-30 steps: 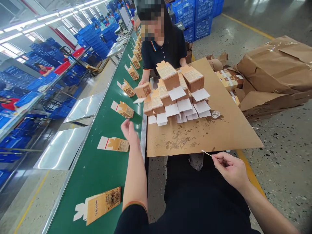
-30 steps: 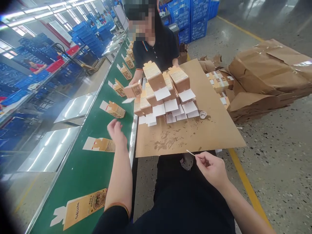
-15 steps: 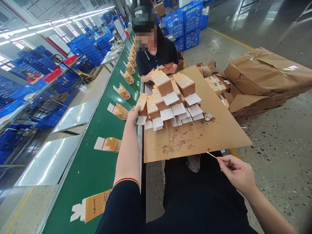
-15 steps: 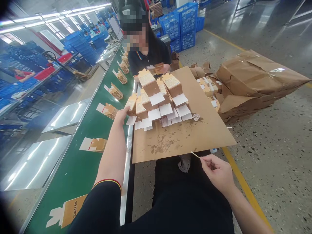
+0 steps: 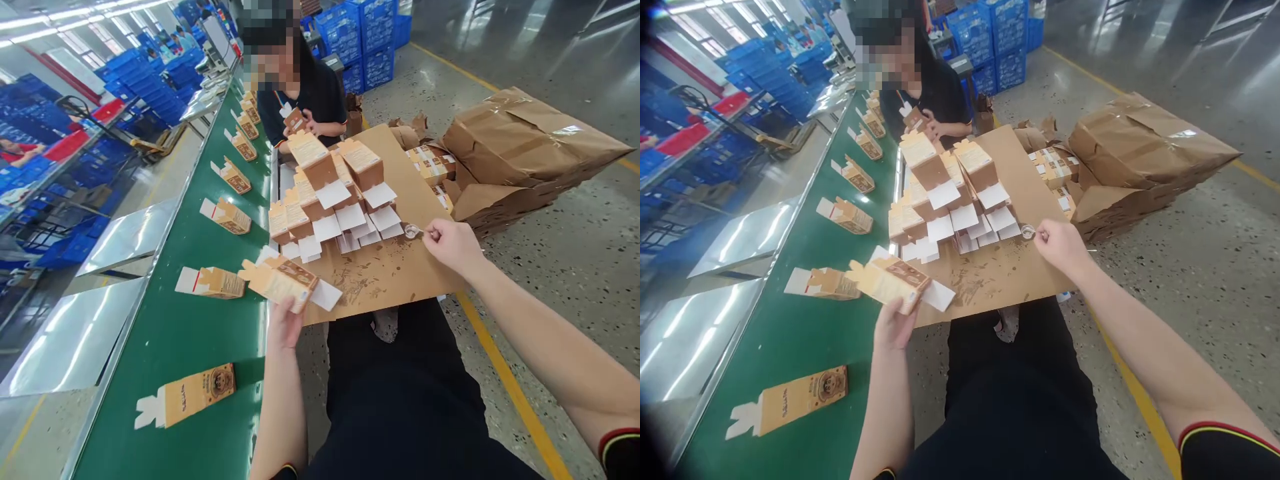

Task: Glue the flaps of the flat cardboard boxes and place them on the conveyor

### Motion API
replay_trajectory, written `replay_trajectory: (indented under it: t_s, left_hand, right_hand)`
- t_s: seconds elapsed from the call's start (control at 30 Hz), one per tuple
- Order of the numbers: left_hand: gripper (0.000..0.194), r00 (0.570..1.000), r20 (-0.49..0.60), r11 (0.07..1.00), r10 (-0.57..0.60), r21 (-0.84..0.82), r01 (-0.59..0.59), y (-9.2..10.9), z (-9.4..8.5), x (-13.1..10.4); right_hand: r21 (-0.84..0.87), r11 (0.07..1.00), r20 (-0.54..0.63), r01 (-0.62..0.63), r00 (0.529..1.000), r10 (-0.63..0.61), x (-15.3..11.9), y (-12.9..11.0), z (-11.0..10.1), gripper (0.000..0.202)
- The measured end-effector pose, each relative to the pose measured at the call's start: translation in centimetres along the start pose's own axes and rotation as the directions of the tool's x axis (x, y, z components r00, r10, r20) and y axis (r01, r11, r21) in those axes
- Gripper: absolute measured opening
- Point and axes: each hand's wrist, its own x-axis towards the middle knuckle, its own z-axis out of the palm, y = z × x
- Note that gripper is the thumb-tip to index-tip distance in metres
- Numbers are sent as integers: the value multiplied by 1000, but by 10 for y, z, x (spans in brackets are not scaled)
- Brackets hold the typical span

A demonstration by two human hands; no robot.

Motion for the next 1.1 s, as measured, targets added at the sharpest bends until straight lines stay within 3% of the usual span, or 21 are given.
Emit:
replay_trajectory:
  t_s: [0.13, 0.27, 0.37, 0.43, 0.53, 0.63, 0.73, 0.83, 1.0, 1.1]
  left_hand:
    - [87, 999, -26, 997, -25, 67, 26, -28, 25, -7]
    - [85, 995, -40, 986, -95, 134, 100, -37, 27, 2]
    - [84, 993, -59, 988, -106, 110, 112, -40, 25, 6]
    - [82, 993, -54, 988, -101, 108, 106, -42, 24, 6]
    - [79, 996, -50, 988, -71, 131, 77, -42, 22, 4]
    - [78, 998, -47, 985, -43, 163, 50, -41, 22, 3]
    - [79, 999, -42, 980, -17, 196, 25, -39, 22, 1]
    - [81, 1000, -28, 976, 3, 218, 3, -38, 24, -1]
    - [86, 998, -9, 949, 67, 309, -61, -40, 28, -9]
    - [90, 990, -2, 901, 142, 414, -128, -43, 32, -18]
  right_hand:
    - [-103, 994, 102, 33, 995, -22, 37, 5, 8, 45]
    - [-86, 996, 96, 28, 995, -20, 38, 7, 2, 40]
    - [-13, 999, 17, 30, 999, -29, 6, -1, 0, 21]
    - [81, 995, 1, 59, 998, -60, -31, -17, 12, 11]
    - [337, 926, 104, 171, 971, -217, -91, -56, 52, 17]
    - [380, 883, 147, 276, 924, -353, -130, -92, 100, 23]
    - [246, 908, 144, 338, 914, -379, -139, -107, 131, 28]
    - [203, 914, 137, 351, 914, -382, -135, -105, 142, 27]
    - [250, 880, 153, 403, 882, -447, -145, -101, 137, 28]
    - [329, 857, 105, 396, 887, -450, -159, -97, 125, 29]
